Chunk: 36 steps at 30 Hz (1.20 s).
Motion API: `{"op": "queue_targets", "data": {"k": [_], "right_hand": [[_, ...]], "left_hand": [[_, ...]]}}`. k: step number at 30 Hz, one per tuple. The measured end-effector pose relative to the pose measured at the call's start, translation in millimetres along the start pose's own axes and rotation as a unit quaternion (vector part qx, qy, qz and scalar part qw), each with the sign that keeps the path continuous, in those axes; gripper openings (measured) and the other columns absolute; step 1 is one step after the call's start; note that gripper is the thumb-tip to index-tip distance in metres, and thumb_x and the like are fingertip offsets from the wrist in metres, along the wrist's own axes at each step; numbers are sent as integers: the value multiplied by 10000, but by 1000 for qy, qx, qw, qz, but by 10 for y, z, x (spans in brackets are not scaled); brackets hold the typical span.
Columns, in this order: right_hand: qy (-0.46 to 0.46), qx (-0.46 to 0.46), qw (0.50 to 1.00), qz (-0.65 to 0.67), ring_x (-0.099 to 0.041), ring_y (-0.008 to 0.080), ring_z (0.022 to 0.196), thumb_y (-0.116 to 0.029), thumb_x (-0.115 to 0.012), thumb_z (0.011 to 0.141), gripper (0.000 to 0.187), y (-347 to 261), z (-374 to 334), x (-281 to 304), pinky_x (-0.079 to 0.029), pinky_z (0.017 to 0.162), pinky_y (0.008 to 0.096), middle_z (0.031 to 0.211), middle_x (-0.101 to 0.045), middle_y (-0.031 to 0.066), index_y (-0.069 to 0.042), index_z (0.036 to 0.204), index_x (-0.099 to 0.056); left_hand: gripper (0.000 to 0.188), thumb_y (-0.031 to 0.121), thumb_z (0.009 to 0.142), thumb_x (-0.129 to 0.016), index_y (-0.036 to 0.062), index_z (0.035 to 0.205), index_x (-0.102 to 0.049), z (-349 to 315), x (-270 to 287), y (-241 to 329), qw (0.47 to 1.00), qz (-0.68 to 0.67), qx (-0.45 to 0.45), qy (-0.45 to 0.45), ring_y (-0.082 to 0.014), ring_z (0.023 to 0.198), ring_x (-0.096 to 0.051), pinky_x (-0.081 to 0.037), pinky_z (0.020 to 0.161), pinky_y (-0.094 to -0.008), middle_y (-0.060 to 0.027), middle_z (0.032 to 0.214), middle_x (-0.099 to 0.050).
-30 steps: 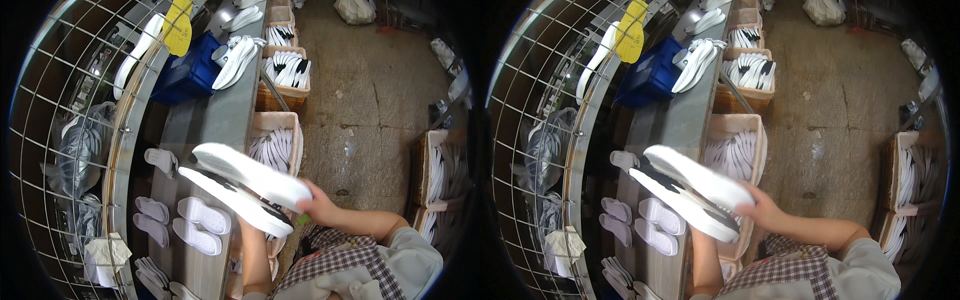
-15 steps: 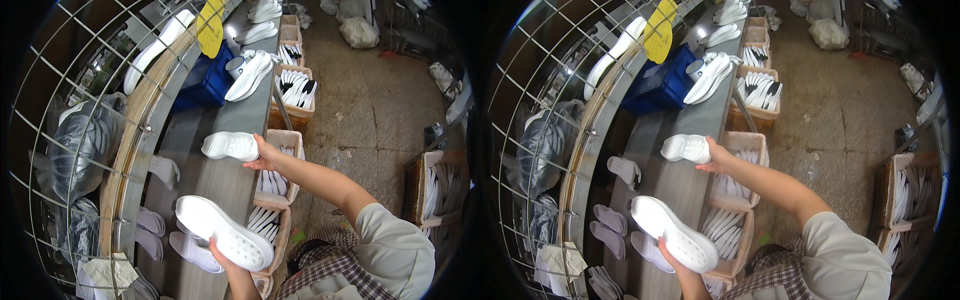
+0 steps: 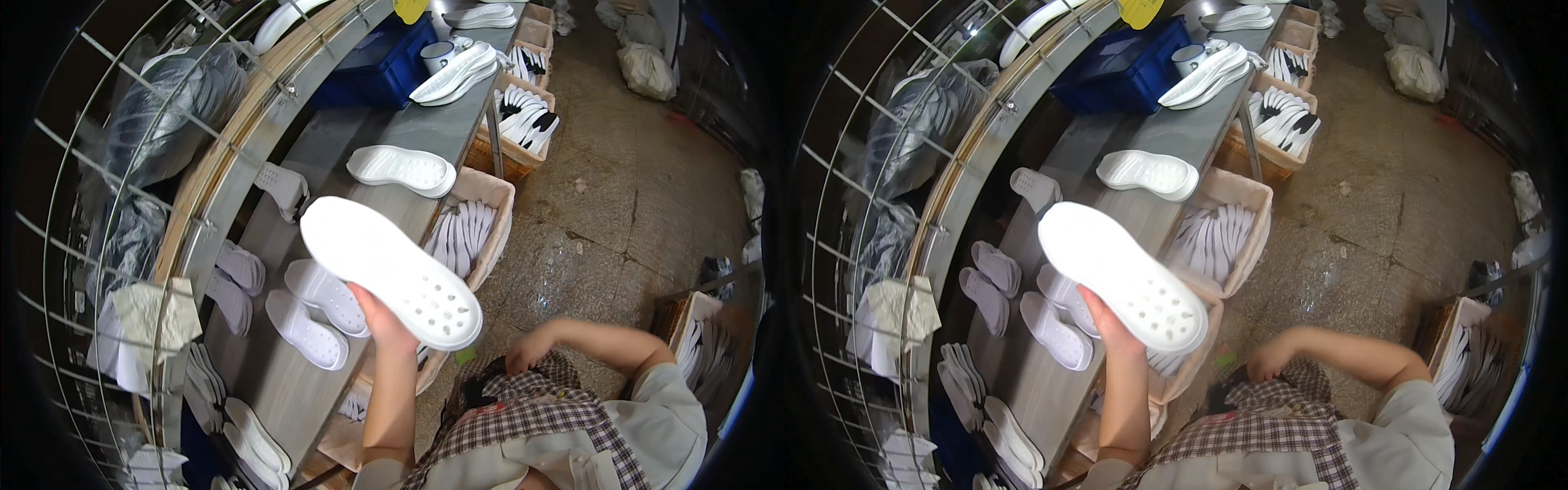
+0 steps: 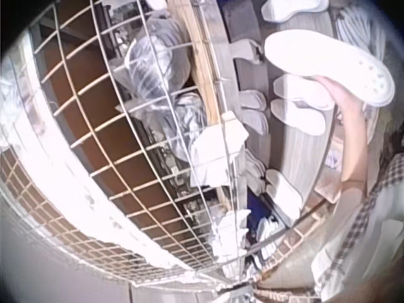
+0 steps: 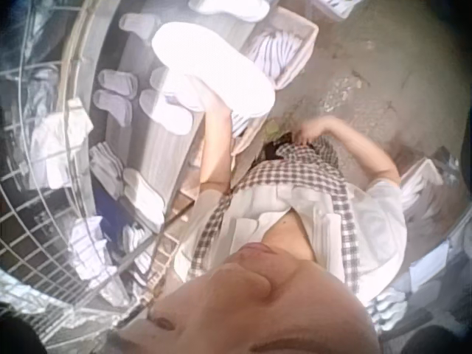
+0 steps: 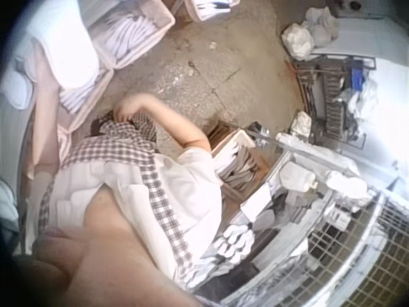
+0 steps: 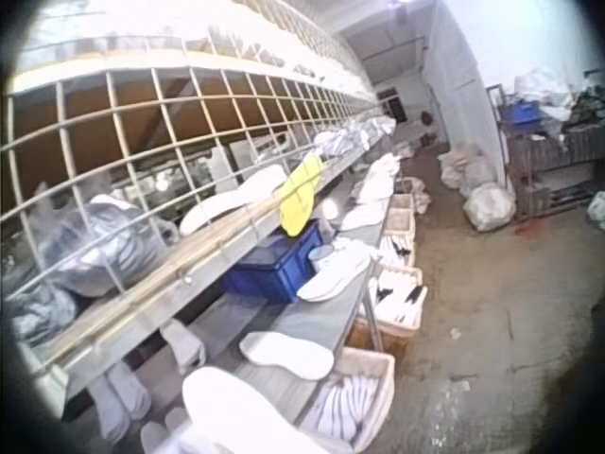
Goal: The person picks up pairs of white slip-on shoes from a shelf, inspects them by turning them over, and places them into a large plastic bag. They then retrieve more pairs from the shelf and continue the process.
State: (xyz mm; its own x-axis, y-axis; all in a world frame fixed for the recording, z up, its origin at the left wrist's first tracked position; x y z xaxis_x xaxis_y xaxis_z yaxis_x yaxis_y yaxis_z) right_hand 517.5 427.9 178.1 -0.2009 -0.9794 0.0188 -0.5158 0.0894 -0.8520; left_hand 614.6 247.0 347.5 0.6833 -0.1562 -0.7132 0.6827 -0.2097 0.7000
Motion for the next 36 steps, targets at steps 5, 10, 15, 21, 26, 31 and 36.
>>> {"op": "queue_targets", "data": {"k": [5,10,15,21,26,31,36], "right_hand": [[105,-39,992,-54,-529,341,1121,-153,-510,859,425,783,493,-564,-439,903,414,1234,-550,188,-6,1257,-495],[88,-147,957,-235,-529,349,1133,-155,-491,872,405,1556,873,-854,-430,924,438,1255,-537,187,-70,1267,-511],[165,-224,943,-183,-573,348,1072,-55,-503,872,448,1697,552,-830,-477,862,463,1211,-565,189,-70,1317,-454],[232,-202,923,-232,-620,323,1000,-209,-452,888,302,1075,-13,-622,-492,818,445,1068,-639,174,-58,1063,-647],[211,-282,887,-298,-664,302,887,-170,-527,838,221,541,-728,-531,-525,693,410,949,-684,136,-81,934,-705],[519,-218,803,-195,-641,267,768,-104,-544,804,279,-299,-2511,-31,-506,688,376,843,-656,130,-98,1061,-652],[690,115,691,-184,-593,247,666,-79,-614,802,274,-1442,-2974,-29,-475,601,352,753,-601,94,-50,1074,-627]], "left_hand": [[667,566,945,-273,92,1414,-260,-137,-332,-273,997,-6,52,50,-247,1255,-398,-338,1032,-386,-79,1401,-372],[598,444,969,-375,129,1431,-161,-215,-489,-351,998,12,10,62,-242,1242,-396,-351,1021,-410,-79,1393,-344],[512,391,975,-401,144,1388,-226,-380,-739,-315,994,69,-60,61,-229,1186,-444,-390,986,-394,-68,1329,-401],[596,336,976,-425,150,1439,-100,-500,-1009,-258,993,74,-85,31,-234,1217,-410,-374,999,-404,-92,1357,-360],[612,453,963,-378,115,1428,-170,-483,-980,-361,996,59,-60,18,-238,1228,-412,-377,1000,-387,-94,1382,-354],[714,620,922,-242,104,1415,-265,-449,-886,-386,997,26,-63,-39,-233,1217,-462,-410,987,-360,-71,1400,-386],[832,717,858,-231,117,1434,-224,-448,-893,-590,995,-1,-28,-95,-261,1217,-463,-407,999,-400,-90,1419,-357]]}}
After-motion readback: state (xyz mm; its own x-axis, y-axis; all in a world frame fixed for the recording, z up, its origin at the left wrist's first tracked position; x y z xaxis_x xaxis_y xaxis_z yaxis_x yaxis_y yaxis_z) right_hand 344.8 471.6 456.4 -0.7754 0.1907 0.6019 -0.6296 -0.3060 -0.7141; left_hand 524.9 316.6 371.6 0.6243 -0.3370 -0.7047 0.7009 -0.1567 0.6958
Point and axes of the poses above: each hand's wrist, its own z-axis towards the middle knuckle, its own x-axis out of the back of the hand, y = z × x, the point moved 9 cm from there along z, towards the middle knuckle
